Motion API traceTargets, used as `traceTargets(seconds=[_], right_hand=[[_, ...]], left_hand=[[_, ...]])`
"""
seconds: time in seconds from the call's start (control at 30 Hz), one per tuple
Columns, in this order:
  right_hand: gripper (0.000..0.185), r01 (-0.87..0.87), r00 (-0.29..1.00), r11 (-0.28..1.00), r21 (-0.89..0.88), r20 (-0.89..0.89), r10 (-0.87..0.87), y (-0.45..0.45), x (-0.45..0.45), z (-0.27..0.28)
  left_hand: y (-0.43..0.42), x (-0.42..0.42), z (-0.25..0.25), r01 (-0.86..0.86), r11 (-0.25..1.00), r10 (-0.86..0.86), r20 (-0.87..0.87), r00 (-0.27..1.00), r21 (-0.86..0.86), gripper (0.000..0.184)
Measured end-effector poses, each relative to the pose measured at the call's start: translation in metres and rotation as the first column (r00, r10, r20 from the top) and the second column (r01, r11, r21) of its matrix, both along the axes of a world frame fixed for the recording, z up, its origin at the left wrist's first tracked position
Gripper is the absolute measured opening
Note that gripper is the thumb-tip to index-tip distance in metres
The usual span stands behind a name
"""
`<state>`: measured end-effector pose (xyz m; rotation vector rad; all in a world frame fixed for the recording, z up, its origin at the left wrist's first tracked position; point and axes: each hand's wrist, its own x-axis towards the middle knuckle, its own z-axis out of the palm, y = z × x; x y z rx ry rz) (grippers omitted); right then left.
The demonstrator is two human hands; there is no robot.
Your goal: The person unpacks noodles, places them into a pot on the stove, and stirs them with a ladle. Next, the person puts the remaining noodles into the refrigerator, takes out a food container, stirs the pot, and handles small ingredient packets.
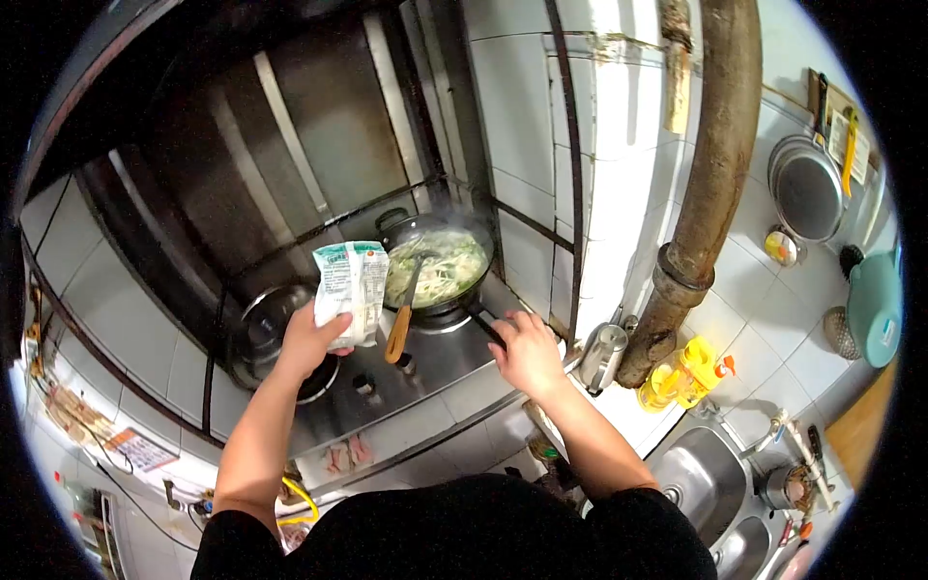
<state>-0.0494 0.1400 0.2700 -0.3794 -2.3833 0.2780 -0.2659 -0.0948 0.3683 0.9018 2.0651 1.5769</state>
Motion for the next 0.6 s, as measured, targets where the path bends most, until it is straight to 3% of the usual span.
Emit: traceTargets(seconds=[0.07, 0.1, 0.2, 0.23, 0.6], right_hand=[[0.043, 0.045, 0.996, 0.997, -0.066, 0.073, -0.041, 0.007, 0.001, -0.010], [0.057, 0.087, 0.988, 0.996, -0.011, 0.126, -0.085, 0.008, 0.000, -0.010], [0.064, 0.150, 0.912, 0.973, -0.173, 0.404, -0.069, 0.008, -0.001, -0.002], [0.065, 0.142, 0.896, 0.979, -0.143, 0.439, -0.066, 0.011, -0.003, -0.005], [0.059, 0.072, 0.864, 0.987, -0.143, 0.504, 0.010, 0.020, -0.001, 0.000]], left_hand=[[0.023, -0.022, 0.001, 0.034, 0.997, -0.036, -0.038, 0.999, -0.064, 0.035], [0.034, -0.027, 0.004, 0.041, 0.992, -0.049, -0.062, 0.997, -0.120, 0.035], [0.059, -0.045, 0.004, 0.045, 0.966, -0.076, -0.114, 0.991, -0.253, 0.034], [0.066, -0.049, 0.006, 0.037, 0.966, -0.067, -0.110, 0.992, -0.257, 0.034], [0.104, -0.075, 0.024, 0.007, 0.944, -0.086, -0.227, 0.970, -0.330, 0.030]])
